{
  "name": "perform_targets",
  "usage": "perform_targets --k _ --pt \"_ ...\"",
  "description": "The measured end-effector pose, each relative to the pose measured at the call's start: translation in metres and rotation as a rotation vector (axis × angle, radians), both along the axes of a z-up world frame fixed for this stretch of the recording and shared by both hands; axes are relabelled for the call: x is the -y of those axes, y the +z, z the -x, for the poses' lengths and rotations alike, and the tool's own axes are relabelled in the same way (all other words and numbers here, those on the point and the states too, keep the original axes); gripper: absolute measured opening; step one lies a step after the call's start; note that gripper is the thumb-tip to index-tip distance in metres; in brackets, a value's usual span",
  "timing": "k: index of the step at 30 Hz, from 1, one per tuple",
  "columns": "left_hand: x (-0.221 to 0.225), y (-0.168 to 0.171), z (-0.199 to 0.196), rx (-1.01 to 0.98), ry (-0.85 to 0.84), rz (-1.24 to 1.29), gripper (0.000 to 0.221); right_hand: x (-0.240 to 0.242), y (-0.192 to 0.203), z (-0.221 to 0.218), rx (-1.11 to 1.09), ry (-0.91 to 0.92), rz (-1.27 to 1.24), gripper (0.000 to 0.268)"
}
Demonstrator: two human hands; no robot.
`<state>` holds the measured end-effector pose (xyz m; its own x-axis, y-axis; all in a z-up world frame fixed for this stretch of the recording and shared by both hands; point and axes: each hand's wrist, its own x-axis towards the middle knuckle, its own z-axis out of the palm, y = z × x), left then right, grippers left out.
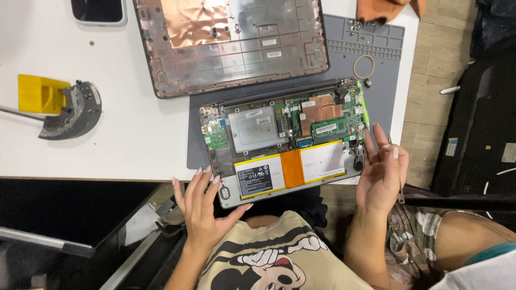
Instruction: Disassembling a laptop, cleaning the internal chassis with a cloth, and reassembling the components on a repair bench.
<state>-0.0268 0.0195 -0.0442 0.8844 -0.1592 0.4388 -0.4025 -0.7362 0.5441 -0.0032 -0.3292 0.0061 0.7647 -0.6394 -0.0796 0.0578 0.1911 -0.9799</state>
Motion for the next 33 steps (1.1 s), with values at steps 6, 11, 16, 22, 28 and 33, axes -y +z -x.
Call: perform_targets --k 6,11,16,22,28,33 --pt "-0.003 0.009 -0.007 0.048 -0.029 0.025 0.090 0.008 -0.007 0.003 -0.054 -0.025 0.008 0.017" --pt "-0.012 0.012 -0.010 0.038 -0.068 0.015 0.093 0.012 -0.004 0.005 -0.017 0.002 -0.120 0.016" --pt "-0.028 0.020 -0.019 -0.005 -0.072 0.013 0.090 -0.004 -0.002 0.011 0.040 0.051 -0.233 0.012" --pt "-0.043 0.032 -0.034 0.017 -0.037 -0.126 0.095 -0.025 0.012 0.010 0.015 0.079 -0.189 0.011" --pt "-0.049 0.045 -0.071 0.089 -0.024 -0.200 0.072 -0.018 0.025 -0.009 0.034 0.006 0.237 0.017" --pt "-0.023 0.088 -0.124 0.253 -0.155 -0.351 0.028 0.017 0.000 -0.029 -0.202 -0.051 0.839 0.031"
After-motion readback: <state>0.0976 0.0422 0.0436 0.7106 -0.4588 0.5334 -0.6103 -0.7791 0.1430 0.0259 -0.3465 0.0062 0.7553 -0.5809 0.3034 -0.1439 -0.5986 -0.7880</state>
